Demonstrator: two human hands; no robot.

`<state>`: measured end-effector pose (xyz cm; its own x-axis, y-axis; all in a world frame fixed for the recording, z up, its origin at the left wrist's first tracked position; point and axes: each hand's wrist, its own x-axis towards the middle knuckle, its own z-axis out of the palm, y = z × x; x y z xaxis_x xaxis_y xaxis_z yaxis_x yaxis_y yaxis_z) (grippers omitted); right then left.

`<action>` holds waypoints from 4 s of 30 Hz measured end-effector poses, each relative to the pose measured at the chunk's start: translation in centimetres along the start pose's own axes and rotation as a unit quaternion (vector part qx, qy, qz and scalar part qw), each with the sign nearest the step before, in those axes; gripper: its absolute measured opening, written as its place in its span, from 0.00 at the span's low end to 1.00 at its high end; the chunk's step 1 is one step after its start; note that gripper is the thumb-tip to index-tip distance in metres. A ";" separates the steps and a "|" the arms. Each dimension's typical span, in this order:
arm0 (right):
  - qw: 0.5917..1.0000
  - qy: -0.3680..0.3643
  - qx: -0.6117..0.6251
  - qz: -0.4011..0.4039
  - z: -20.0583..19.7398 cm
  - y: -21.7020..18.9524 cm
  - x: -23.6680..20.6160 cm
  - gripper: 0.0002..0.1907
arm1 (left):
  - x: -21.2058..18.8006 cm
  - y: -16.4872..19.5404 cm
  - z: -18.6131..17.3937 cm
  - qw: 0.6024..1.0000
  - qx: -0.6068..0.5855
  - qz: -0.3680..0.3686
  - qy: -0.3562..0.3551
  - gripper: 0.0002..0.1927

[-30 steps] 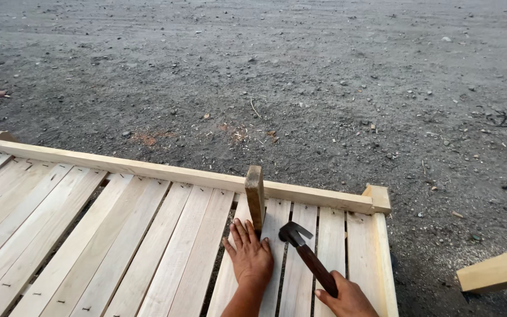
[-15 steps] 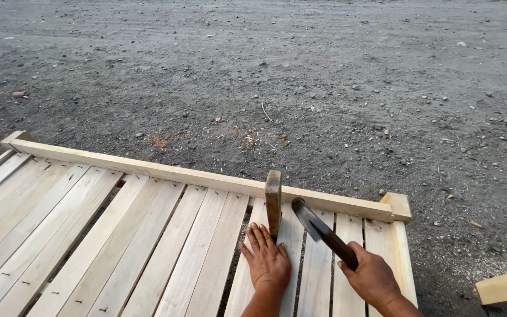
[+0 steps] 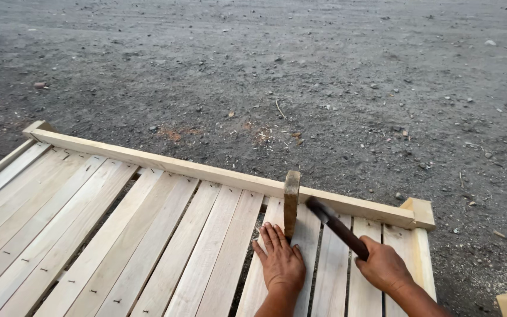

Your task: The person hammers nails into a slatted wooden frame laid on gravel, using a claw hammer while holding a small wooden block against the slats as a spacer. They work along the frame's edge, repositioning the block and driving nails one at a time, with a pink bucket of nails nearby.

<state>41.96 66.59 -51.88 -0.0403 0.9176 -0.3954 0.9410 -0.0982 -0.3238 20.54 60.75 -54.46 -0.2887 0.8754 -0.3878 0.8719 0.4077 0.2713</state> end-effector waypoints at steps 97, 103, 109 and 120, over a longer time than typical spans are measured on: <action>0.976 -0.056 0.191 0.091 1.0 0.2 0.4 0.14 | -0.5 0.4 -0.8 1.000 0.016 -0.003 0.012 0.38; 0.970 0.025 0.240 -0.027 1.3 -0.3 1.0 0.12 | -0.4 0.4 -0.5 0.999 0.006 -0.001 0.032 0.38; 0.978 -0.082 0.161 0.104 1.4 -0.6 0.7 0.13 | -0.4 0.4 -0.6 1.000 -0.004 -0.002 0.029 0.38; 0.967 0.069 0.228 -0.087 2.5 0.3 1.7 0.12 | -0.2 0.3 -0.3 1.000 0.015 0.000 0.010 0.38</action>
<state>41.31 67.15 -54.79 -0.1094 0.9753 -0.1921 0.6761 -0.0687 -0.7336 20.73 60.75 -54.02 -0.2961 0.8807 -0.3698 0.8836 0.3996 0.2442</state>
